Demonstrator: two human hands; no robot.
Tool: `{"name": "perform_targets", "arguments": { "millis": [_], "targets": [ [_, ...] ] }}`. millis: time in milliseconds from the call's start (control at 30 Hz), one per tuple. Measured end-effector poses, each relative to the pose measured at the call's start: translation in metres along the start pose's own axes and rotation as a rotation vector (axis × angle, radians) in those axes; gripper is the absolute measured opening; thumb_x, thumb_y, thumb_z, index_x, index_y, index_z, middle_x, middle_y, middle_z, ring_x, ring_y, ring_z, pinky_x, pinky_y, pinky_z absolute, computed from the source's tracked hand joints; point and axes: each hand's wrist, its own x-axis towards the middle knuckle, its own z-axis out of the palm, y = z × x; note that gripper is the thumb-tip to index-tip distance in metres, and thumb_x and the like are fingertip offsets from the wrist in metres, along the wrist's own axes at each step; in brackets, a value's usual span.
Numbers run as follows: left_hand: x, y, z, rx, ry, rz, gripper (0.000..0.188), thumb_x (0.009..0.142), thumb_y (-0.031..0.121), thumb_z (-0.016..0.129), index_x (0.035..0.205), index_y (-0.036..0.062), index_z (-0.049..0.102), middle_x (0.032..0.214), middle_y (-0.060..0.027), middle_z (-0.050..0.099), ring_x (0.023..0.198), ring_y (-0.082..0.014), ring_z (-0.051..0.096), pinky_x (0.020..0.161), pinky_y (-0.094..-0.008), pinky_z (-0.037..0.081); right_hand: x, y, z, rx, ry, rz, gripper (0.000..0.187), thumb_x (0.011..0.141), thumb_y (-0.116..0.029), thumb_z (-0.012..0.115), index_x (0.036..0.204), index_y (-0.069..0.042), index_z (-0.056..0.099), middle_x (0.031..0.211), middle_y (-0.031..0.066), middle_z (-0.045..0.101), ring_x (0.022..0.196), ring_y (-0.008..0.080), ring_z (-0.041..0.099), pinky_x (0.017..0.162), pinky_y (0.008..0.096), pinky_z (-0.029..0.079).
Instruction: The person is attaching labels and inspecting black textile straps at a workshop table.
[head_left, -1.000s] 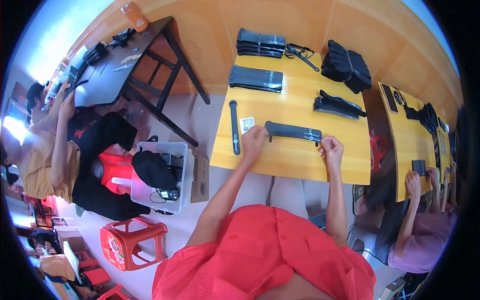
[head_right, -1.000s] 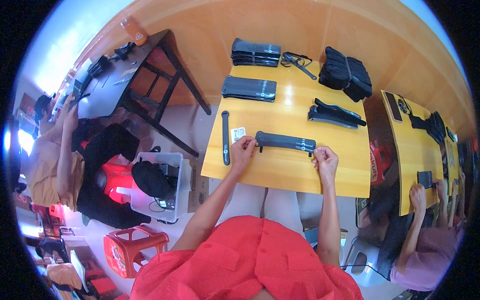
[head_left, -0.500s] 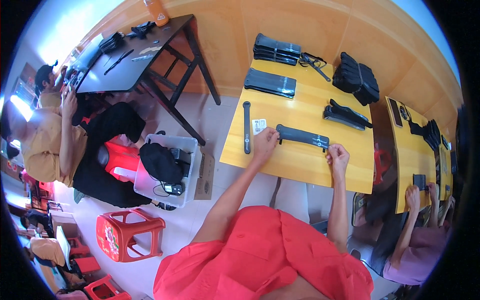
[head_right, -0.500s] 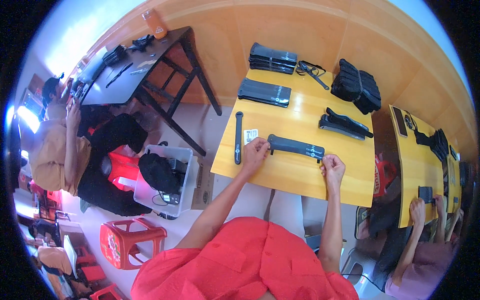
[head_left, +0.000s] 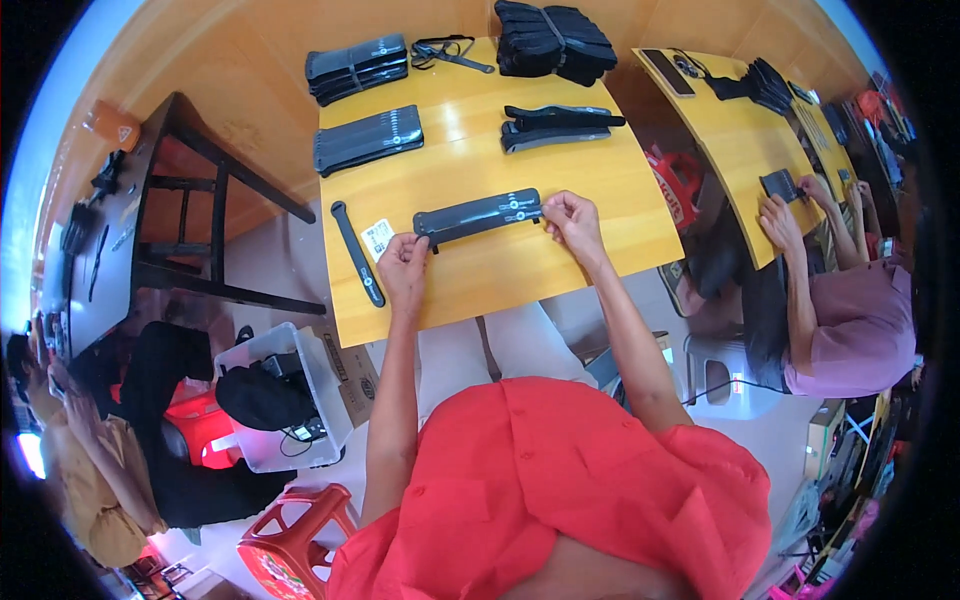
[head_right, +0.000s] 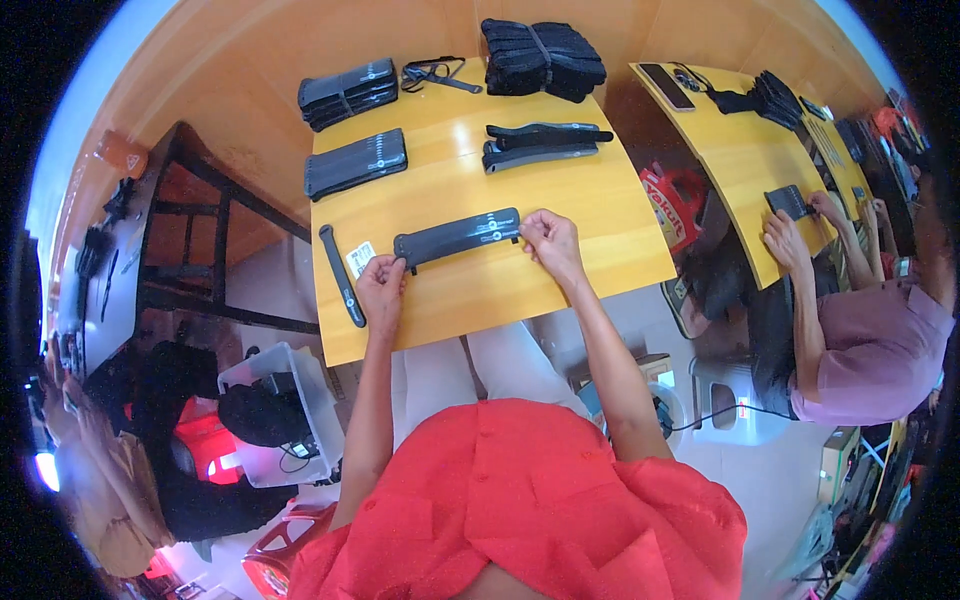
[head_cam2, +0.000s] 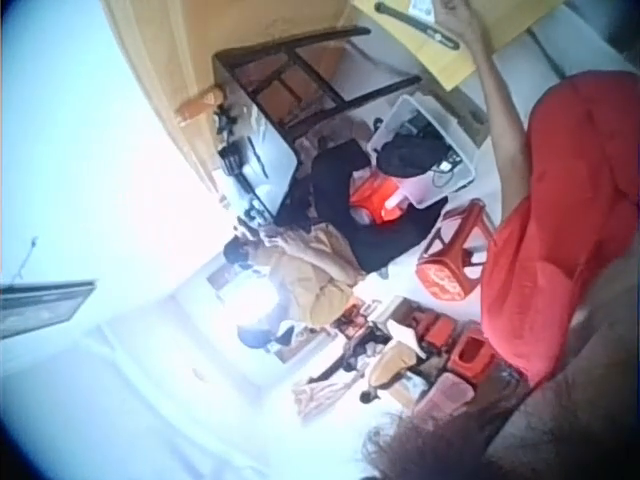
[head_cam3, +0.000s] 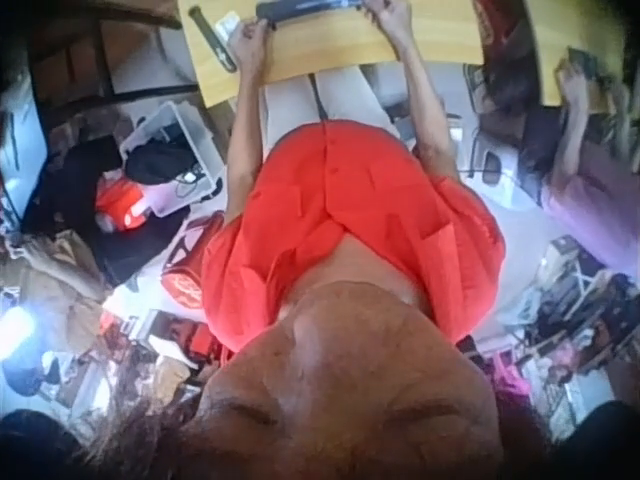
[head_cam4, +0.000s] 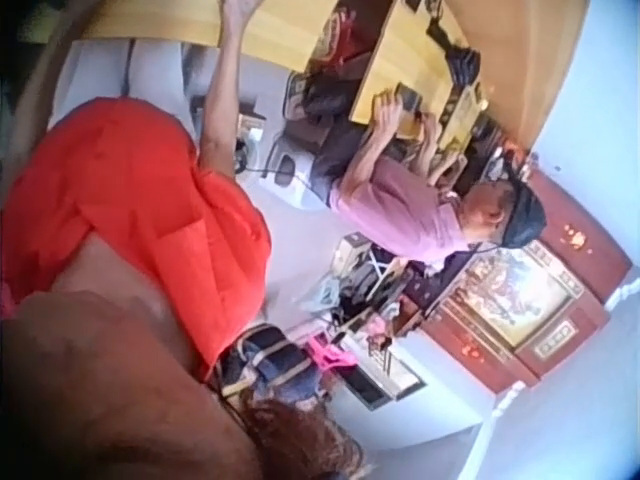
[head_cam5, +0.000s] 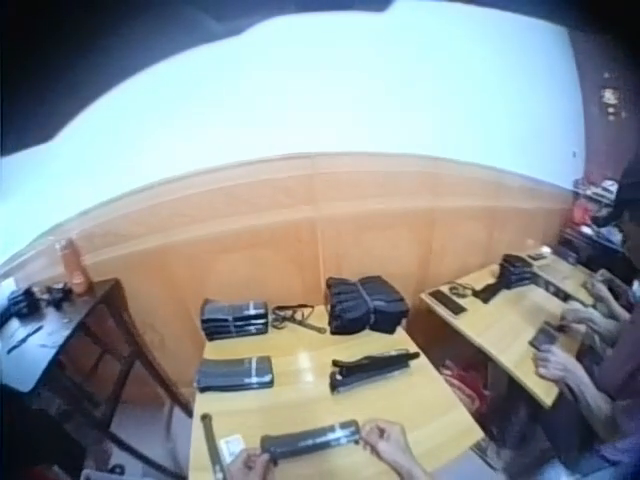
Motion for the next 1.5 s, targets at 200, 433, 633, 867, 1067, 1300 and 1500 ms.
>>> {"name": "perform_targets", "arguments": {
  "millis": [200, 433, 633, 867, 1067, 1300, 1500],
  "targets": [
    [-0.001, 0.0, 0.002, -0.035, -0.04, -0.032, 0.007, 0.084, 0.007, 0.062, 0.087, 0.0025, 0.057, 0.067, 0.0, 0.058, 0.053, -0.004, 0.048, 0.048, -0.0163, 0.038, 0.001, 0.004, -0.003, -0.036, 0.001, -0.012, 0.008, 0.082, -0.007, 0.059, 0.075, -0.002, 0.059, 0.056, -0.001, 0.053, 0.046, 0.0045, 0.048, 0.039, 0.0189, 0.036],
    [-0.002, 0.013, 0.003, -0.026, -0.011, -0.072, 0.007, 0.084, 0.007, 0.062, 0.085, 0.0024, 0.057, 0.067, 0.0009, 0.056, 0.053, -0.0042, 0.048, 0.047, -0.017, 0.038, 0.001, 0.004, 0.0, -0.047, 0.028, -0.012, 0.007, 0.082, -0.007, 0.061, 0.077, -0.002, 0.059, 0.058, -0.0009, 0.054, 0.046, 0.0041, 0.049, 0.038, 0.0179, 0.036],
    [0.0, 0.012, 0.003, 0.017, 0.006, -0.067, 0.009, 0.084, 0.008, 0.062, 0.084, 0.0011, 0.057, 0.067, 0.0006, 0.056, 0.051, -0.0044, 0.047, 0.045, -0.018, 0.037, 0.002, 0.002, 0.002, -0.104, 0.018, 0.0, 0.008, 0.084, -0.008, 0.061, 0.078, -0.003, 0.059, 0.059, -0.0014, 0.054, 0.048, 0.0037, 0.049, 0.038, 0.0169, 0.036],
    [0.002, 0.012, 0.005, 0.107, 0.022, -0.037, 0.01, 0.083, 0.009, 0.063, 0.081, -0.0001, 0.058, 0.064, -0.0004, 0.056, 0.05, -0.0048, 0.047, 0.044, -0.0188, 0.037, 0.005, -0.004, 0.004, -0.144, 0.043, 0.016, 0.011, 0.085, -0.007, 0.056, 0.077, -0.001, 0.058, 0.057, 0.0014, 0.054, 0.047, 0.0068, 0.053, 0.039, 0.0209, 0.039],
    [0.003, 0.012, 0.007, 0.095, 0.053, -0.04, 0.011, 0.082, 0.008, 0.064, 0.08, -0.0007, 0.058, 0.063, -0.0012, 0.056, 0.049, -0.0055, 0.047, 0.044, -0.0193, 0.038, 0.008, 0.0, 0.004, -0.2, 0.052, 0.013, 0.011, 0.084, -0.007, 0.057, 0.076, 0.0, 0.058, 0.056, 0.0032, 0.055, 0.044, 0.0084, 0.053, 0.039, 0.0224, 0.04],
    [0.003, 0.018, 0.012, 0.094, 0.109, -0.071, 0.01, 0.081, 0.006, 0.065, 0.08, -0.0013, 0.058, 0.063, -0.0019, 0.056, 0.048, -0.0059, 0.048, 0.043, -0.0202, 0.04, 0.01, 0.003, 0.006, -0.223, 0.083, 0.01, 0.011, 0.085, -0.008, 0.058, 0.076, -0.002, 0.057, 0.058, 0.0003, 0.053, 0.043, 0.0059, 0.048, 0.036, 0.0203, 0.034],
    [0.007, 0.008, 0.01, 0.141, 0.128, -0.047, 0.011, 0.08, 0.007, 0.066, 0.08, -0.0014, 0.06, 0.064, -0.0031, 0.058, 0.048, -0.006, 0.049, 0.042, -0.0207, 0.041, 0.009, 0.0, 0.009, -0.242, 0.106, 0.02, 0.012, 0.084, -0.008, 0.058, 0.074, -0.002, 0.057, 0.057, 0.0002, 0.053, 0.043, 0.0059, 0.048, 0.035, 0.0201, 0.034]
  ]
}}
